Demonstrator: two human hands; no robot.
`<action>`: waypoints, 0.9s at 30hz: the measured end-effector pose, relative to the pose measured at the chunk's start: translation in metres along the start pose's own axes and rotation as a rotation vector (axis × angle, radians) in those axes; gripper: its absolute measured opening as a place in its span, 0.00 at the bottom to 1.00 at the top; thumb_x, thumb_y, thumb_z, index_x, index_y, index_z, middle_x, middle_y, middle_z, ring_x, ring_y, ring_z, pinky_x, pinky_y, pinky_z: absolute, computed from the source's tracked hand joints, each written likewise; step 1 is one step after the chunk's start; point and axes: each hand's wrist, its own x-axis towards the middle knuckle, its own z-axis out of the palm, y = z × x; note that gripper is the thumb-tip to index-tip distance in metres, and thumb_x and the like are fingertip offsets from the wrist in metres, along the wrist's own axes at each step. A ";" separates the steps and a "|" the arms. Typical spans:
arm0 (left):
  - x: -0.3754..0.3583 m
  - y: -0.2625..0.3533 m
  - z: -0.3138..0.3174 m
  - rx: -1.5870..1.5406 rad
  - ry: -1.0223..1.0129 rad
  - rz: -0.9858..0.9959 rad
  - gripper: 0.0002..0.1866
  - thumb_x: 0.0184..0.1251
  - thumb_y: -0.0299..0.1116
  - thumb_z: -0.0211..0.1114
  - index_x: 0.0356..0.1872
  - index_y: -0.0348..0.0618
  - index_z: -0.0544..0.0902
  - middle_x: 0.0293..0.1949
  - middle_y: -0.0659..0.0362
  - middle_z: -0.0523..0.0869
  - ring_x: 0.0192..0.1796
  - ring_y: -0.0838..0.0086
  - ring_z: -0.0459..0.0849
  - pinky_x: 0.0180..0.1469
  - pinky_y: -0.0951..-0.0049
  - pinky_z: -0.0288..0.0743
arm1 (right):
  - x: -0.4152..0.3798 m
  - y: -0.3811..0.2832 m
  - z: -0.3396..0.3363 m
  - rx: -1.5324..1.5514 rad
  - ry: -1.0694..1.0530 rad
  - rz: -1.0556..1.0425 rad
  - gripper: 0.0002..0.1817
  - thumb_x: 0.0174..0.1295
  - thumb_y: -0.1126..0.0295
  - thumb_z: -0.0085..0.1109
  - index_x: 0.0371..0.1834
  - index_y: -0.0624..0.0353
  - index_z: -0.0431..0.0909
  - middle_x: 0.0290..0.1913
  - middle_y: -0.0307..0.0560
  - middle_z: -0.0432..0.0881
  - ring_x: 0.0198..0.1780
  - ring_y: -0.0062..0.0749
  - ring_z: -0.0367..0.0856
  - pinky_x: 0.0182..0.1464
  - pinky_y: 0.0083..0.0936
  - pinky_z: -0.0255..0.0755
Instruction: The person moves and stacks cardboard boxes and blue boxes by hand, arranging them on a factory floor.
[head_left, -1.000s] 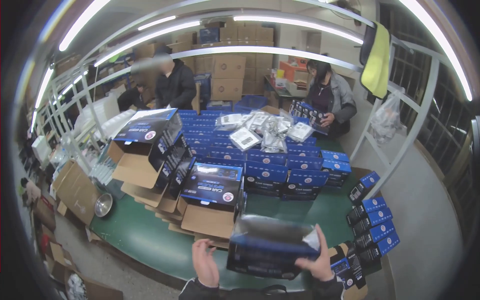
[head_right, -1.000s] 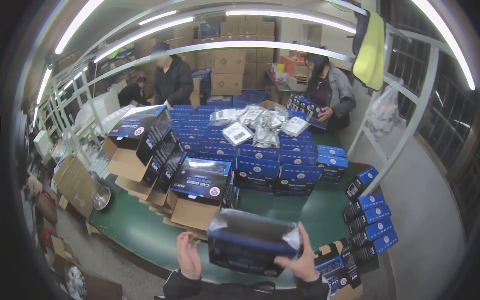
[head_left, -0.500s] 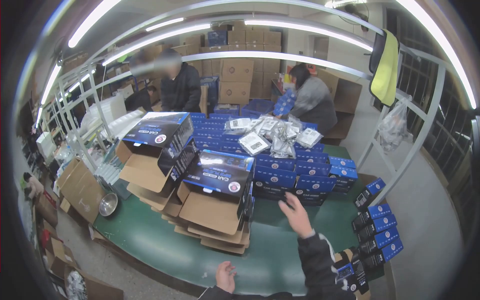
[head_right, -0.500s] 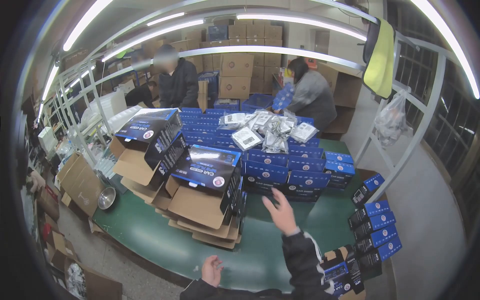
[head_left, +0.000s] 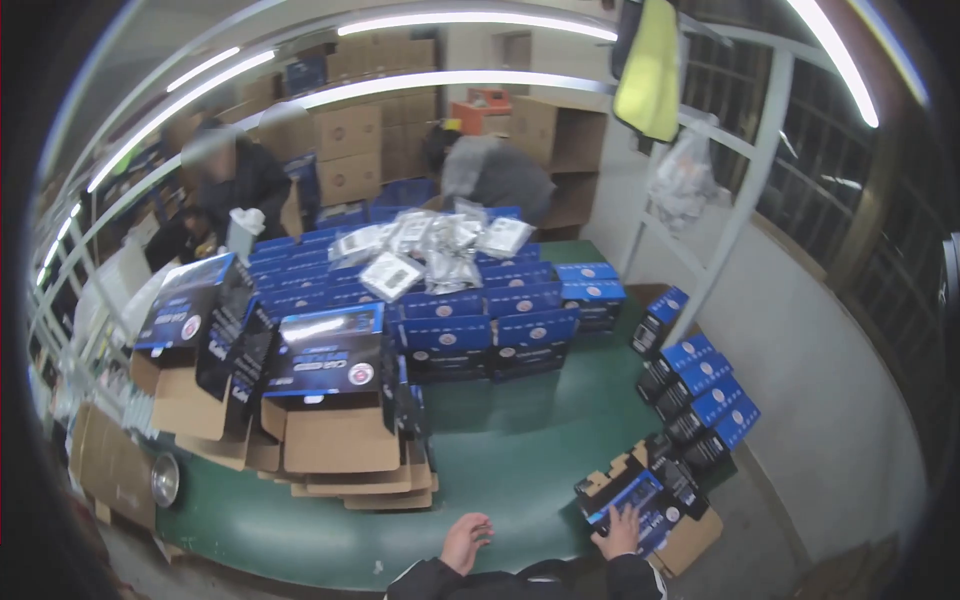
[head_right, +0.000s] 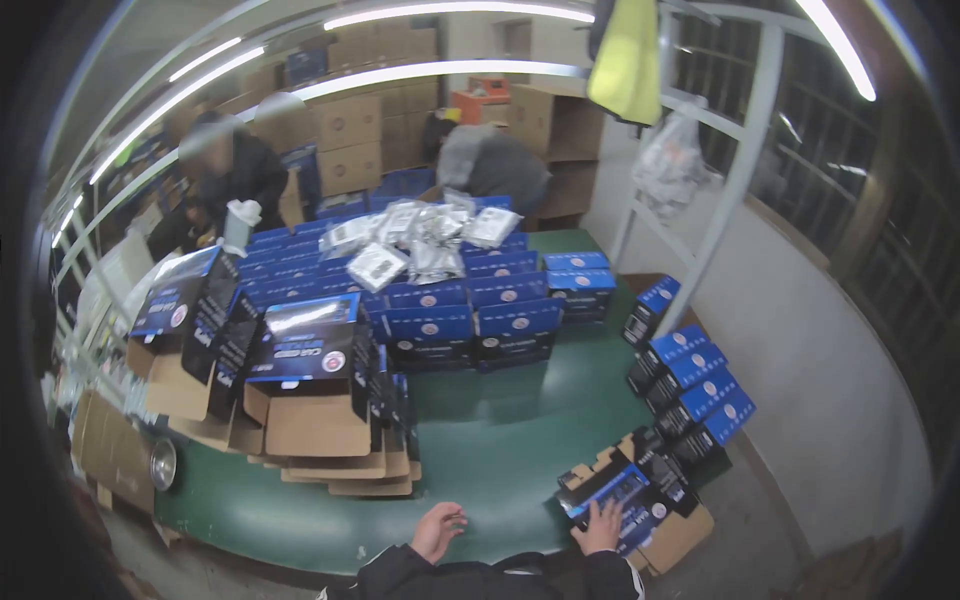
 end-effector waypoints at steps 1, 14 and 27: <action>0.002 0.003 0.011 0.103 -0.112 -0.032 0.12 0.65 0.38 0.60 0.44 0.44 0.77 0.42 0.58 0.82 0.42 0.73 0.81 0.42 0.75 0.71 | -0.002 -0.010 -0.005 0.014 0.097 -0.084 0.38 0.45 0.50 0.63 0.63 0.49 0.67 0.63 0.60 0.65 0.66 0.58 0.58 0.63 0.47 0.58; -0.101 0.101 0.056 0.735 -0.587 0.551 0.37 0.53 0.49 0.72 0.61 0.38 0.73 0.62 0.49 0.73 0.68 0.62 0.67 0.73 0.65 0.54 | 0.022 -0.128 -0.165 1.111 0.678 -0.440 0.36 0.61 0.37 0.44 0.58 0.58 0.63 0.61 0.52 0.64 0.68 0.44 0.57 0.72 0.43 0.46; -0.095 0.068 0.037 0.233 0.279 0.732 0.59 0.29 0.32 0.82 0.70 0.43 0.57 0.61 0.53 0.70 0.60 0.63 0.71 0.60 0.64 0.69 | -0.004 -0.158 -0.173 1.384 0.203 -0.558 0.46 0.54 0.39 0.35 0.65 0.70 0.62 0.63 0.59 0.69 0.67 0.46 0.64 0.68 0.41 0.56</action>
